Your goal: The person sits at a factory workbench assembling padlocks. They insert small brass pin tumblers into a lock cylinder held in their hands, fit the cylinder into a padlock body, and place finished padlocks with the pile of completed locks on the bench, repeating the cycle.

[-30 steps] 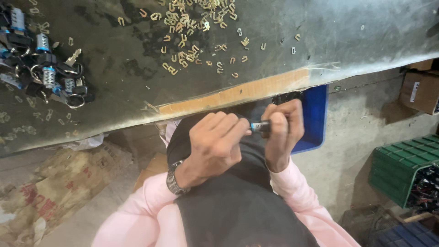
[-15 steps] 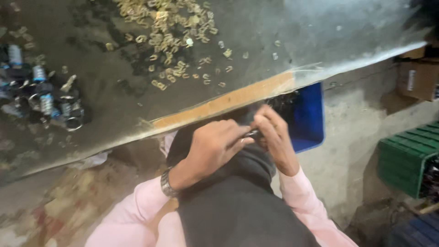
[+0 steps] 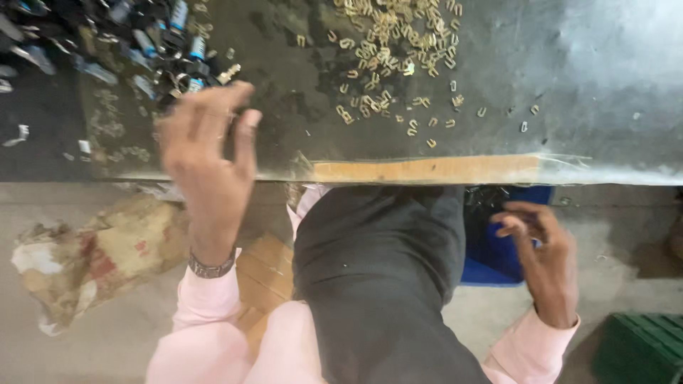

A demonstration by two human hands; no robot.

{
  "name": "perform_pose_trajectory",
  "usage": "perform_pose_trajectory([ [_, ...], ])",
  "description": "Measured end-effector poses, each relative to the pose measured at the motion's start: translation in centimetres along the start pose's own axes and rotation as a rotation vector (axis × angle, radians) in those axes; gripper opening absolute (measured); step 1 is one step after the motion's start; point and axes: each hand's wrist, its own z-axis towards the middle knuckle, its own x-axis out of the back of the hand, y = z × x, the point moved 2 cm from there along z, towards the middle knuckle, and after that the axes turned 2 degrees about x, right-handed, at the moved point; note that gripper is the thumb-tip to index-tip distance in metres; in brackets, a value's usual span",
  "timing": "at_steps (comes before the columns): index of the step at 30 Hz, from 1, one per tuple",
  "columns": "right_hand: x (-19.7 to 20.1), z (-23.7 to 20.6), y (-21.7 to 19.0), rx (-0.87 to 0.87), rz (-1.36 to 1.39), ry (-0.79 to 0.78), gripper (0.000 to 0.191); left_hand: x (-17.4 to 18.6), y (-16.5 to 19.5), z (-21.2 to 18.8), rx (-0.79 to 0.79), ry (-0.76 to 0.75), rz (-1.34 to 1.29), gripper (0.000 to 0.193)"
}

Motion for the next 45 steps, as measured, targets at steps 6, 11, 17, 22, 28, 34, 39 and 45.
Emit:
perform_pose_trajectory([
  [6, -5.6, 0.0, -8.3, 0.145, 0.083, -0.266, 0.025, 0.8, -3.3, -0.5, -0.055, 0.058, 0.445, 0.035],
  [11, -9.8, 0.4, -12.4, 0.369, 0.090, -0.423, 0.025, -0.4, -4.9, -1.0, 0.053, -0.003, 0.322, 0.029],
  [17, -12.0, 0.5, -14.2, 0.421, 0.076, -0.434, 0.025, -1.0, -5.9, -0.2, -0.008, 0.138, 0.398, 0.047],
  [22, -12.0, 0.5, -14.5, 0.566, 0.057, -0.400, 0.024, -1.4, -6.6, 0.5, 0.035, 0.117, 0.383, 0.032],
  [28, -11.7, 0.9, -14.4, 0.629, 0.024, -0.340, 0.024, -1.0, -4.6, 1.0, -0.037, 0.040, 0.278, 0.043],
  [34, -11.9, 1.1, -14.4, 0.606, 0.049, -0.376, 0.023, -1.2, -3.9, 2.5, -0.203, -0.044, 0.269, 0.024],
  [39, -11.4, 0.9, -14.6, 0.673, 0.080, -0.324, 0.022, -1.6, -4.1, 3.7, -0.230, -0.048, 0.287, 0.021],
  [45, -11.0, 0.9, -14.4, 0.638, 0.142, -0.325, 0.023, -2.3, -4.0, 3.6, -0.263, -0.081, 0.260, 0.034],
])
